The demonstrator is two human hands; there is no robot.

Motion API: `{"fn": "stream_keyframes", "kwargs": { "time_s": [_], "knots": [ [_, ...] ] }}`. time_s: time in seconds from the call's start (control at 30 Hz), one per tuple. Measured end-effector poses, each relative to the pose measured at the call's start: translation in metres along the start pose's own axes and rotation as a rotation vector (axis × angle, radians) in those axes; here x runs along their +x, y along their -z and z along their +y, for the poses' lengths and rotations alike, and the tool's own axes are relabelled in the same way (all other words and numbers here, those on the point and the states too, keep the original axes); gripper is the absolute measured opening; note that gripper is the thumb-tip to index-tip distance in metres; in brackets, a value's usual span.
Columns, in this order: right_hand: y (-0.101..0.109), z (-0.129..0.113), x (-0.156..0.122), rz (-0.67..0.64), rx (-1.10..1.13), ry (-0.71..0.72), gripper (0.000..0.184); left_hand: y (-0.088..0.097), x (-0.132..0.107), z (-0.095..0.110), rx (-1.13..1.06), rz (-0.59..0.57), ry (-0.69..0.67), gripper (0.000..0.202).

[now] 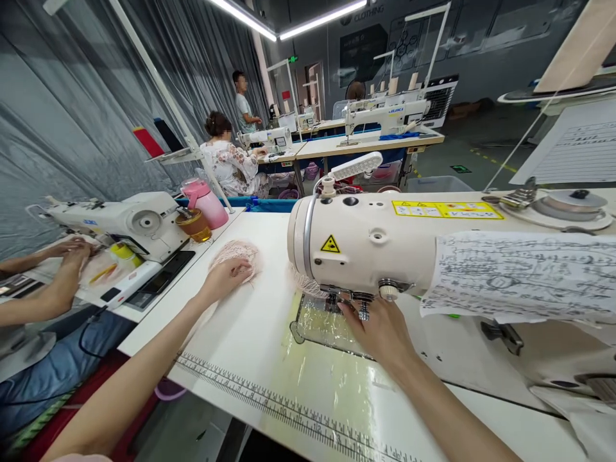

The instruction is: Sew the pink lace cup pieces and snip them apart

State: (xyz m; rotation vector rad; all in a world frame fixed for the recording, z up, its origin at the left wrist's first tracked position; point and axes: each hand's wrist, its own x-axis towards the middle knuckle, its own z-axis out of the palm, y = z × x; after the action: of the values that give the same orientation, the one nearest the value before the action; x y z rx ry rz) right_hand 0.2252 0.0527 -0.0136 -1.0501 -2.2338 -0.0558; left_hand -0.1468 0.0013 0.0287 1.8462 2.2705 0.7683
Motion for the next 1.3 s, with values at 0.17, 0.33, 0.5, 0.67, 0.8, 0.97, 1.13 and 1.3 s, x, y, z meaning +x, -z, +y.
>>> {"fn": "stream_keyframes", "kwargs": {
  "time_s": [0.17, 0.33, 0.5, 0.67, 0.8, 0.97, 1.13, 1.3],
  "knots": [
    [0.000, 0.000, 0.000, 0.000, -0.013, 0.021, 0.042, -0.007, -0.003, -0.002, -0.154, 0.024, 0.059, 0.010],
    [0.001, -0.001, 0.000, -0.003, -0.050, 0.022, 0.042, -0.009, 0.008, -0.016, -0.421, 0.099, 0.250, 0.023],
    [0.001, -0.002, 0.000, 0.027, -0.061, 0.058, 0.040, 0.020, 0.025, -0.033, -0.793, 0.168, 0.382, 0.030],
    [-0.001, 0.000, 0.000, 0.054, -0.047, 0.077, 0.043, 0.057, 0.019, -0.028, -1.081, 0.229, 0.344, 0.025],
    [-0.001, 0.000, 0.000, 0.023, -0.019, 0.054, 0.044, 0.050, -0.006, 0.015, -1.144, 0.137, 0.278, 0.029],
    [0.002, -0.004, 0.001, -0.016, -0.054, 0.051, 0.039, -0.002, -0.056, 0.100, -0.780, -0.600, -0.007, 0.022],
    [0.007, -0.004, 0.000, 0.038, -0.045, 0.118, 0.031, -0.037, -0.083, 0.142, -0.168, -0.463, -0.643, 0.025],
    [0.009, -0.004, -0.004, 0.018, 0.062, 0.311, 0.035, -0.048, -0.084, 0.142, 0.164, -0.231, -0.818, 0.022]
  ]
}}
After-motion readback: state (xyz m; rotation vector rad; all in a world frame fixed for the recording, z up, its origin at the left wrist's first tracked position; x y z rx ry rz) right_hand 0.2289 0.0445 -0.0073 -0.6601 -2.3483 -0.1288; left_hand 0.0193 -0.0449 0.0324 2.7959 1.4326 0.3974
